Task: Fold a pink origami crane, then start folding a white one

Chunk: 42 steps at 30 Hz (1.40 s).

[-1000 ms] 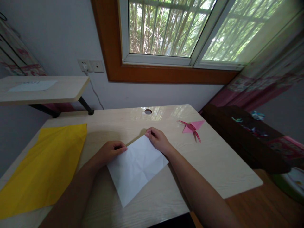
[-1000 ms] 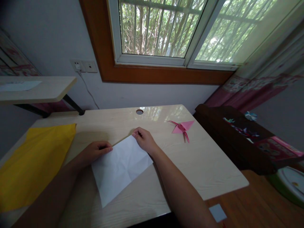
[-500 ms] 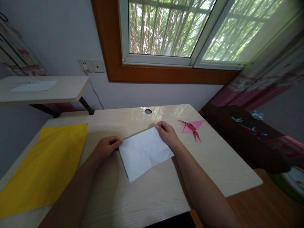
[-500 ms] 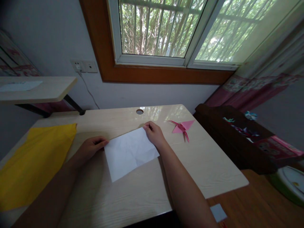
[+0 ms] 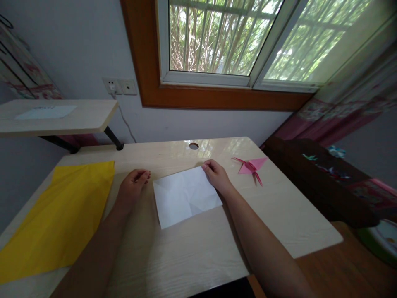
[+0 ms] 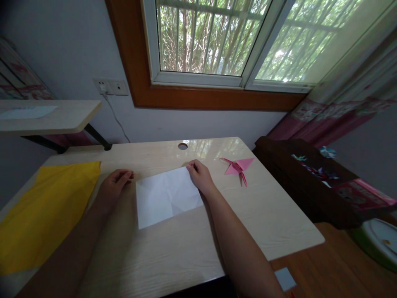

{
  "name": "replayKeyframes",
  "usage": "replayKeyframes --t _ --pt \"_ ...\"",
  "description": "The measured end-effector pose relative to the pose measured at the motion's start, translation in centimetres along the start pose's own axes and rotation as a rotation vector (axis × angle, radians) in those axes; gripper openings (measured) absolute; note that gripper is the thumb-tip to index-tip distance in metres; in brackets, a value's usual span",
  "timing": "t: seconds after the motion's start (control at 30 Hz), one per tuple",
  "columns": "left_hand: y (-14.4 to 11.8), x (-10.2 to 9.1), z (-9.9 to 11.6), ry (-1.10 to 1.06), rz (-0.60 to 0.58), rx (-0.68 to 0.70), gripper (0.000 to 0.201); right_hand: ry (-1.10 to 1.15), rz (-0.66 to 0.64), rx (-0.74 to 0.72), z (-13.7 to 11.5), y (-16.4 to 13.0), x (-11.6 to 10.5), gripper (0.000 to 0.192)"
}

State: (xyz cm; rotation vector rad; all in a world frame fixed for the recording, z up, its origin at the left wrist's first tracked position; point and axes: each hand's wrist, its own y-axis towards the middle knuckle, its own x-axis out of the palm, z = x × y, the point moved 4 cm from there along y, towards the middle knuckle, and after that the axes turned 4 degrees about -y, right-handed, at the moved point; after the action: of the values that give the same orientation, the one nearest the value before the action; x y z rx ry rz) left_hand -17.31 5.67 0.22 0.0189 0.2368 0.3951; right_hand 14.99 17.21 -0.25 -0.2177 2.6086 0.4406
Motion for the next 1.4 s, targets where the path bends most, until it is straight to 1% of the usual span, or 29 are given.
replayKeyframes --t 0.1,0.13,0.23,0.3,0.47,0.6,0.67,0.73,0.8,0.87,0.9,1.03,1.17,1.27,1.33,1.4 --pt "-0.5 1.0 0.9 0.104 -0.101 0.1 0.042 0.004 -0.047 -0.02 -1.0 -0.6 1.1 0.022" --pt "-0.7 1.5 1.1 0.148 -0.161 0.12 0.04 0.007 -0.063 -0.026 -1.4 -0.8 1.4 0.021" --pt "-1.4 2.4 1.4 0.232 -0.3 0.118 0.035 0.029 -0.096 -0.058 -2.1 -1.2 2.1 0.021" --pt "-1.6 2.6 1.5 0.254 -0.339 0.1 0.032 0.041 -0.105 -0.076 -2.4 -1.4 2.3 0.021" --pt "-1.7 2.3 1.6 0.258 -0.356 0.085 0.027 0.027 -0.05 -0.072 -2.1 -1.3 2.0 0.021" --pt "-1.5 2.1 1.4 0.281 -0.358 0.069 0.026 -0.026 -0.091 -0.091 -1.9 -1.2 2.0 0.018" --pt "-1.5 2.2 1.3 0.293 -0.346 0.069 0.025 -0.096 -0.125 -0.144 -2.2 -1.2 2.0 0.017" --pt "-1.5 2.4 1.2 0.304 -0.34 0.087 0.025 -0.209 -0.148 -0.246 -3.0 -1.4 1.9 0.016" --pt "-1.6 2.7 1.3 0.322 -0.339 0.122 0.024 -0.345 -0.172 -0.375 -4.2 -1.7 2.0 0.022" --pt "-1.8 3.0 1.4 0.35 -0.341 0.157 0.022 -0.433 -0.224 -0.462 -5.2 -2.1 2.5 0.03" --pt "-1.9 3.2 1.5 0.36 -0.346 0.171 0.022 -0.455 -0.239 -0.49 -5.7 -2.4 2.8 0.031" --pt "-2.4 3.8 1.7 0.356 -0.395 0.227 0.021 -0.5 -0.368 -0.622 -7.2 -3.8 4.8 0.029" --pt "-2.7 4.2 1.9 0.364 -0.41 0.364 0.019 -0.52 -0.418 -0.679 -7.9 -4.6 6.3 0.025" --pt "-2.8 4.3 2.0 0.376 -0.401 0.477 0.018 -0.51 -0.416 -0.694 -8.0 -4.7 6.6 0.021" --pt "-2.8 4.2 1.9 0.387 -0.383 0.51 0.017 -0.498 -0.411 -0.683 -7.8 -4.5 6.5 0.019" --pt "-2.6 4.0 1.8 0.396 -0.356 0.509 0.017 -0.482 -0.409 -0.667 -7.5 -4.3 6.2 0.018"
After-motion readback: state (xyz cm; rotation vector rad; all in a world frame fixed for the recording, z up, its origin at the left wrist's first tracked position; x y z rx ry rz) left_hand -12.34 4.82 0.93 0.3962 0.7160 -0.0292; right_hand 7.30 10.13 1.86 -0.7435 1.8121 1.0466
